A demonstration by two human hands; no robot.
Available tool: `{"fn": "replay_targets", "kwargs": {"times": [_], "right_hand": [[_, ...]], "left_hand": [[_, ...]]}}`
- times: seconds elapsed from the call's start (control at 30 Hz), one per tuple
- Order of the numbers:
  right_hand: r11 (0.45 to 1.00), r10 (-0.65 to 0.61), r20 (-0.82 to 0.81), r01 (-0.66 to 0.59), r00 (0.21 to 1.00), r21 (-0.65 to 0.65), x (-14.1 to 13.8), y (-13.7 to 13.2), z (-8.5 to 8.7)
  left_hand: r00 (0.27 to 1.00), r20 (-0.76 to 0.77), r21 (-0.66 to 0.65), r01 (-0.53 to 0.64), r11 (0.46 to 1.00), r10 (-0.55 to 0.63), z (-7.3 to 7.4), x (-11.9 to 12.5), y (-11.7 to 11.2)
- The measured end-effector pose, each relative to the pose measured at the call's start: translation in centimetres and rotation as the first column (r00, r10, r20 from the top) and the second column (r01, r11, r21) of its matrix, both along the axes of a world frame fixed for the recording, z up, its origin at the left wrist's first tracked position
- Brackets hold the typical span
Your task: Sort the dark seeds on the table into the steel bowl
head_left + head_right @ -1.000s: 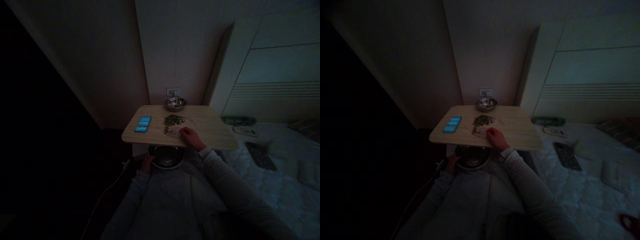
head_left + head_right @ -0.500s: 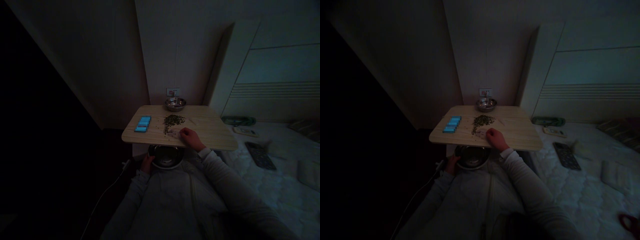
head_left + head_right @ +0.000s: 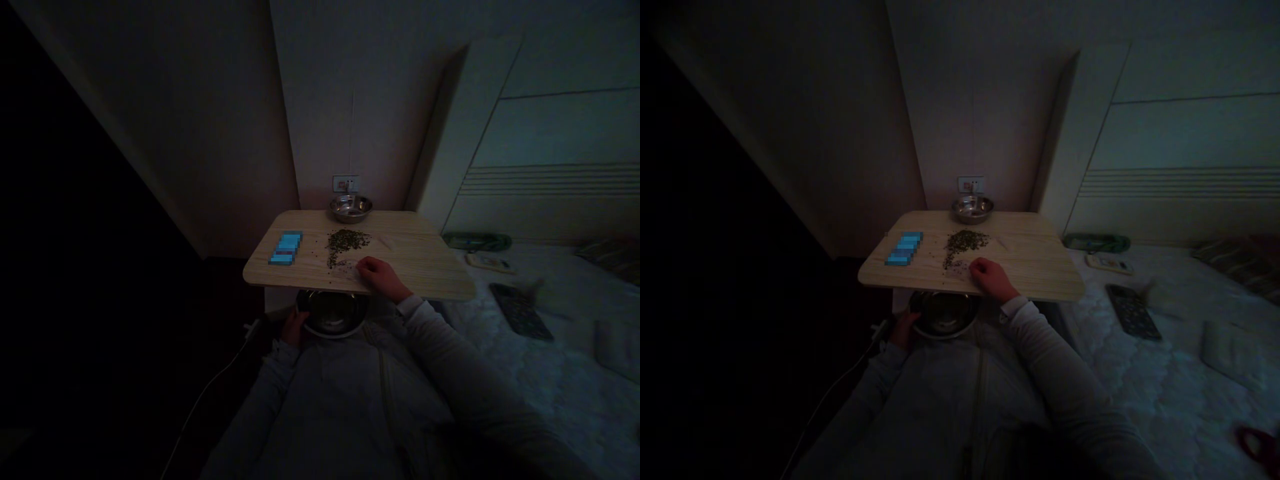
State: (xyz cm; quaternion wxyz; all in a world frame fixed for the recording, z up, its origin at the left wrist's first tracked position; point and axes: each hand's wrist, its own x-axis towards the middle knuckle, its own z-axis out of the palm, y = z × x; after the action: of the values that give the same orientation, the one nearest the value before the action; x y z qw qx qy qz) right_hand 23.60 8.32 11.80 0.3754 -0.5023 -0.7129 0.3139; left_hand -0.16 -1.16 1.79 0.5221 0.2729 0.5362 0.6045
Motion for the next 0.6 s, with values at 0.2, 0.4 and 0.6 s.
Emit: {"fn": "replay_targets", "kwargs": {"times": [0.2,0.4,0.6], "right_hand": [[0.999,-0.041,0.081,0.041,0.996,0.004,-0.2,-0.2,0.3],[1.0,-0.019,0.07,0.018,0.997,0.016,-0.2,0.1,0.0],[0.999,0.036,0.101,-0.039,0.994,0.027,-0.3,0.5,-0.5]], "left_hand": [[1.0,0.008,-0.003,-0.013,1.0,0.013,0.5,0.3,0.0],[0.999,-0.043,-0.006,-0.006,1.0,0.005,-0.1,0.0,0.1],[0.999,-0.052,0.015,-0.002,1.0,0.003,-1.0,-0.2,0.4]]}}
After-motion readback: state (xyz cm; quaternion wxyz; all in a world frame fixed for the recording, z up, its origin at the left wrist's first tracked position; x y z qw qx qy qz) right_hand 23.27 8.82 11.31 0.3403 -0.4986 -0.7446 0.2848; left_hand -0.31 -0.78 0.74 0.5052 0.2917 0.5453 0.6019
